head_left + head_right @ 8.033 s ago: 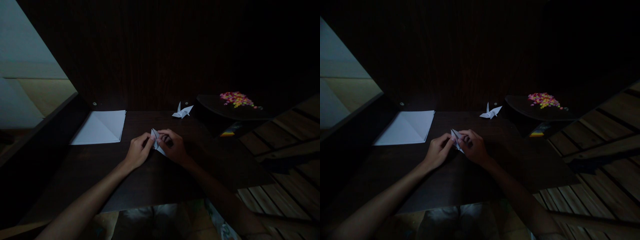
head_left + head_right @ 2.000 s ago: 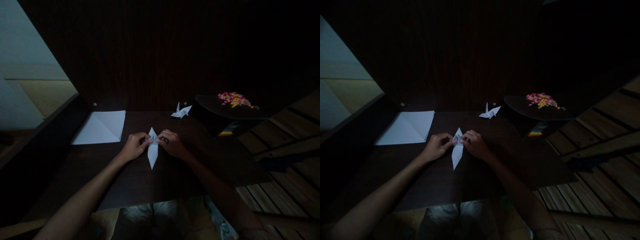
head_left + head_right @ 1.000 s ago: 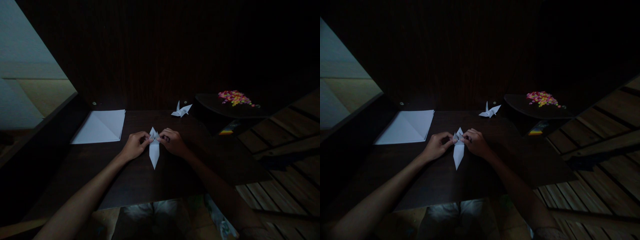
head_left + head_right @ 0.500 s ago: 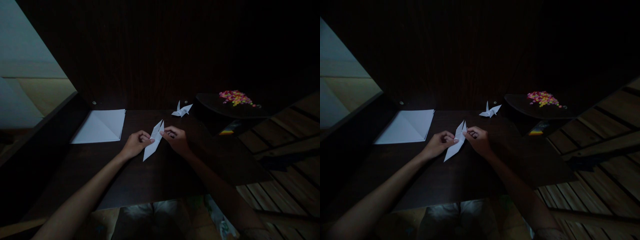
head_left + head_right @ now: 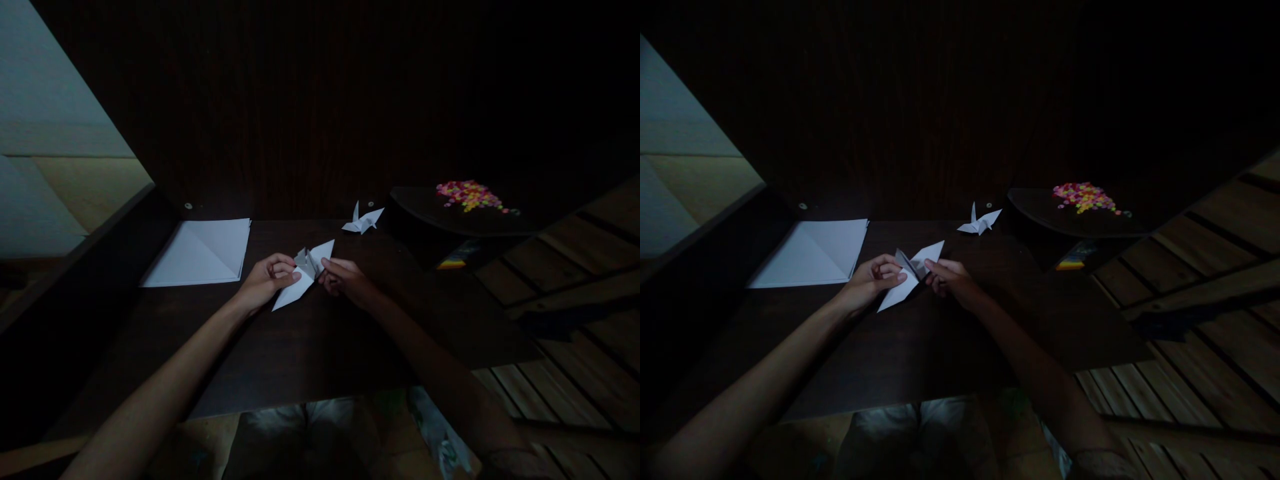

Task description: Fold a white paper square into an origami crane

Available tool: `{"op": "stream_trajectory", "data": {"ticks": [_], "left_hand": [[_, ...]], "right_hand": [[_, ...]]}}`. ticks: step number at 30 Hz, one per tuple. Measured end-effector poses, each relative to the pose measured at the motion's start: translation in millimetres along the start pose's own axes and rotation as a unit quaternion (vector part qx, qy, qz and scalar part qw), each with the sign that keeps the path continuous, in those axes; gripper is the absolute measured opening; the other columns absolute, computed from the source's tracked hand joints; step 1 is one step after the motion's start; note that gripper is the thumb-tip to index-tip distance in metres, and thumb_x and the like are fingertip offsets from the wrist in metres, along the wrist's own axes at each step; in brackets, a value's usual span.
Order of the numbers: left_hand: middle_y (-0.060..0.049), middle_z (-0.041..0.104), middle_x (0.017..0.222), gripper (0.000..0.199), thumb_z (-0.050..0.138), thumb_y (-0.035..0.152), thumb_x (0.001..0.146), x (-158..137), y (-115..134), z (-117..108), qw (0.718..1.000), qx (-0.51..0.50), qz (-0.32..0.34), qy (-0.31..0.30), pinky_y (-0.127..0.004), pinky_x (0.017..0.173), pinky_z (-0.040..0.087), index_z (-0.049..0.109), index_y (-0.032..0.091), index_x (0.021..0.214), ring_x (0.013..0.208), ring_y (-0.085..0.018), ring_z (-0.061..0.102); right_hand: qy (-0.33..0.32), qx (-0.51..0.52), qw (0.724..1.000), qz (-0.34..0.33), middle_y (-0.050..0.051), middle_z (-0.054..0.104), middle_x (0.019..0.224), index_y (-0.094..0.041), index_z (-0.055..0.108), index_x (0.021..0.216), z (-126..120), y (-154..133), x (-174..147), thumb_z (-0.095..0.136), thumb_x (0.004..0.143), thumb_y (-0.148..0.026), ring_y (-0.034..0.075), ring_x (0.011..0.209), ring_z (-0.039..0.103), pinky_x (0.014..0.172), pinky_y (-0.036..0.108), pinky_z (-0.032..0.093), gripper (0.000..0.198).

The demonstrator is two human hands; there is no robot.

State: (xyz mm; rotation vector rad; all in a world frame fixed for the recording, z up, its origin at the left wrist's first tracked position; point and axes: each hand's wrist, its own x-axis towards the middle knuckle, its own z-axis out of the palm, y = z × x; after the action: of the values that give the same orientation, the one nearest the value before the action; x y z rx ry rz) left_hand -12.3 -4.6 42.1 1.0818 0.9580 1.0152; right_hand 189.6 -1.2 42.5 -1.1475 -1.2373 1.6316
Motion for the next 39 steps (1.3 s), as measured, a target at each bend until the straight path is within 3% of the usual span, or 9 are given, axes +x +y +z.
{"op": "stream_trajectory", "data": {"ticks": [5,8,11,19,39], "left_hand": [[-0.001,0.069,0.072,0.047,0.088,0.029,0.054,-3.4,-1.4,6.2,0.998,-0.013,-0.050,-0.040,-0.022,0.062,0.048,0.060,0.014,0.088,0.064,-0.013,0.065],[-0.004,0.071,0.072,0.042,0.084,0.039,0.062,-6.4,-2.1,8.2,0.989,0.012,-0.115,-0.095,-0.020,0.054,0.044,0.066,0.012,0.089,0.058,-0.012,0.063],[-0.006,0.072,0.073,0.036,0.079,0.043,0.068,-8.6,-3.1,9.2,0.984,0.045,-0.121,-0.126,-0.020,0.053,0.043,0.071,0.011,0.084,0.057,-0.011,0.062],[-0.007,0.072,0.071,0.037,0.077,0.045,0.068,-8.5,-4.6,9.0,0.986,0.077,-0.103,-0.103,-0.021,0.049,0.040,0.073,0.012,0.082,0.053,-0.012,0.060],[-0.007,0.071,0.072,0.035,0.079,0.043,0.067,-6.9,-3.5,9.9,0.988,0.056,-0.102,-0.105,-0.022,0.053,0.045,0.072,0.012,0.081,0.055,-0.012,0.061]], "right_hand": [[0.028,0.026,0.999,0.004,-0.003,0.054,0.050,-0.015,0.057,0.066,14.5,8.7,0.1,0.076,0.059,-0.053,0.006,0.039,0.041,0.036,0.018,0.024,0.043],[0.044,0.024,0.999,-0.018,-0.004,0.052,0.048,-0.016,0.055,0.064,14.5,9.0,0.1,0.077,0.058,-0.050,0.005,0.038,0.040,0.036,0.018,0.023,0.041],[0.052,0.007,0.998,-0.030,-0.004,0.052,0.048,-0.016,0.054,0.061,13.1,5.8,-1.4,0.076,0.056,-0.047,0.005,0.038,0.040,0.036,0.018,0.025,0.038],[0.090,-0.034,0.995,-0.038,-0.003,0.053,0.044,-0.017,0.056,0.057,10.5,4.7,0.6,0.074,0.056,-0.048,0.006,0.035,0.041,0.033,0.018,0.026,0.036],[0.083,-0.025,0.995,-0.046,-0.001,0.057,0.047,-0.016,0.057,0.058,5.4,9.8,4.6,0.071,0.060,-0.046,0.007,0.036,0.044,0.032,0.017,0.027,0.034]]}}
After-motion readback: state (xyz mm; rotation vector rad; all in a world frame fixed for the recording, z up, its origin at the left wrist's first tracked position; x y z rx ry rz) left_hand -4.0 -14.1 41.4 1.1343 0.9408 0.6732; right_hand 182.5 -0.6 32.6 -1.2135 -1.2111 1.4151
